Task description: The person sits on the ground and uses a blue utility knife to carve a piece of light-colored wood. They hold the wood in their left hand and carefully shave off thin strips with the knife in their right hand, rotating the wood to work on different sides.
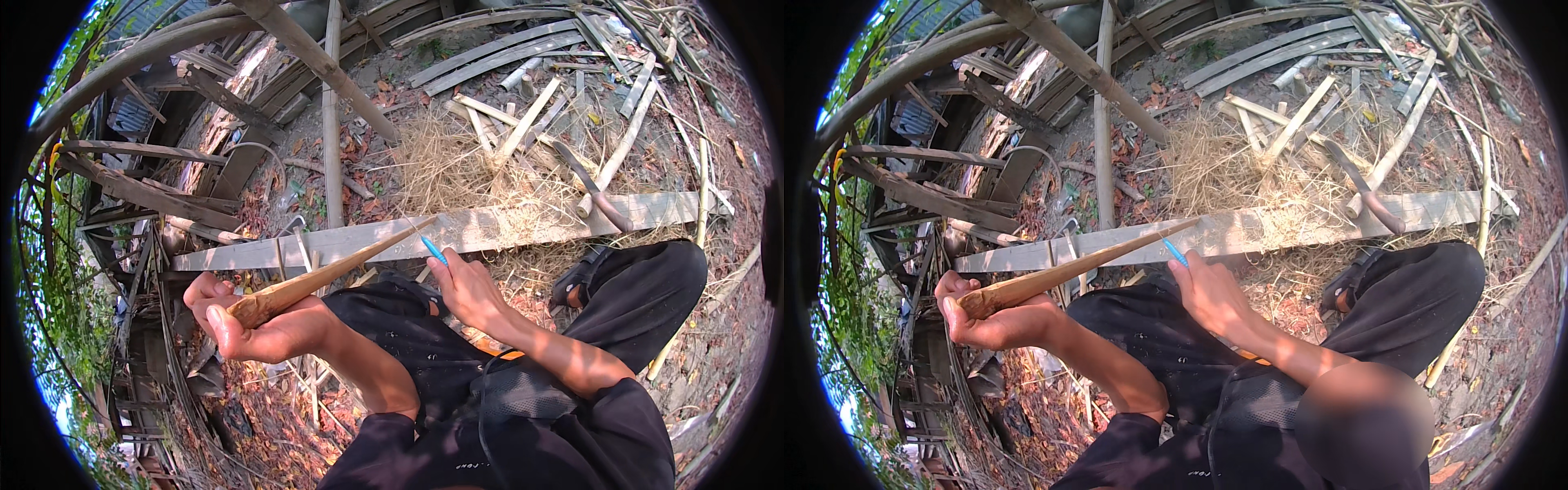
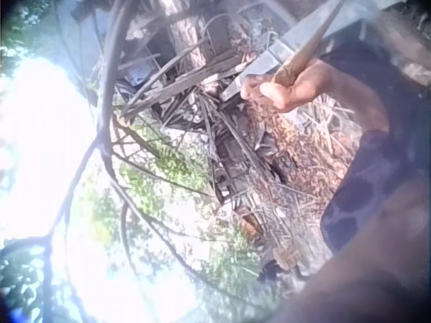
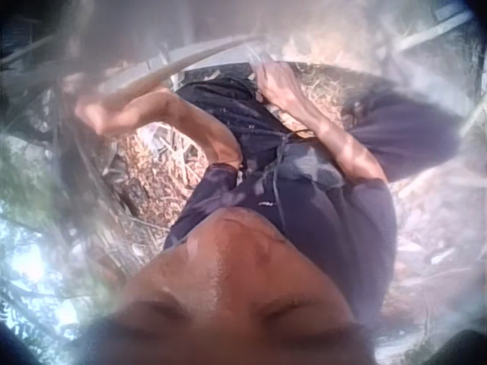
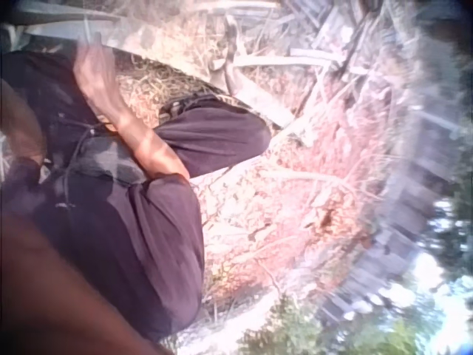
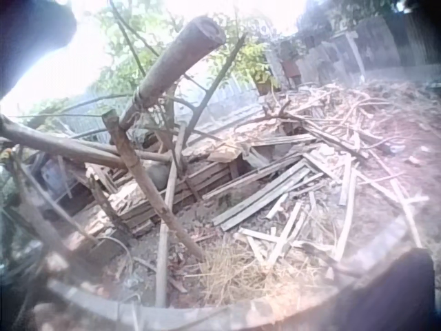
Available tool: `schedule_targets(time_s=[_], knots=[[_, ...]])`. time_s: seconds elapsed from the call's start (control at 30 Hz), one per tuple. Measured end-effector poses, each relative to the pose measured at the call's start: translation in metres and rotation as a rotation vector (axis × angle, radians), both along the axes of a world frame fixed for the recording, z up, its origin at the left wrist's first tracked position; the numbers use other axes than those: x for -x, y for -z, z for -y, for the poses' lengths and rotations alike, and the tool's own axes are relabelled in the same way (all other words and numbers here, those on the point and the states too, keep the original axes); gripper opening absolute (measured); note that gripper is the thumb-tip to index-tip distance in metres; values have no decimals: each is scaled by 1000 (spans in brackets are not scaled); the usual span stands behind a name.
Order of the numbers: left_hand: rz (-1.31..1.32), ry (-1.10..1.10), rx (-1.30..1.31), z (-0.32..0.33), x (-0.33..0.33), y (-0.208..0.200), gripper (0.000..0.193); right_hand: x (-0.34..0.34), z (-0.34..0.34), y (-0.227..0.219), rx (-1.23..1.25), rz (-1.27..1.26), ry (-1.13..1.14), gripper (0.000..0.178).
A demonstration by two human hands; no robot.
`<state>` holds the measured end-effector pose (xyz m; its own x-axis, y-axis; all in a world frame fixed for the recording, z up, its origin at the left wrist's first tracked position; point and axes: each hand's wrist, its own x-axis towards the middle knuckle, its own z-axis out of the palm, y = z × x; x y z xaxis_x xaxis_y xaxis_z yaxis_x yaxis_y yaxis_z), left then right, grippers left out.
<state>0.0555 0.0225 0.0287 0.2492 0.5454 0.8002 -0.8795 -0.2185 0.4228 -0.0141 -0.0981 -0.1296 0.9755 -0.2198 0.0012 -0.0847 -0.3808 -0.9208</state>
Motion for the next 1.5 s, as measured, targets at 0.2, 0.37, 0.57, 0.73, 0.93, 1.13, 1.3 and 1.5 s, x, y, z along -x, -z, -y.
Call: schedule_targets(time_s=[0.2,0.37,0.57,0.73,0.93,1.13,1.3,1.5], knots=[[57,9,-8,3,-1,4,29,24,-24,-76,-54,223,-162,28],[93,23,-49,0,2,0,29,-13,-11,37,2,-107,-69,39],[81,55,-58,-5,-3,5,24,-8,-3,16,16,-49,-44,40],[-1,-42,11,0,1,8,24,-28,-22,58,-85,-31,-59,41],[44,-37,-24,0,-3,5,22,-31,24,165,105,-320,67,49],[56,-36,29,10,-1,2,28,-15,-12,-35,-107,297,-97,31],[138,139,-115,-12,-4,10,29,14,-23,-63,75,276,-155,28],[22,-42,-12,-9,8,1,25,-1,-32,-12,89,109,-90,38]])
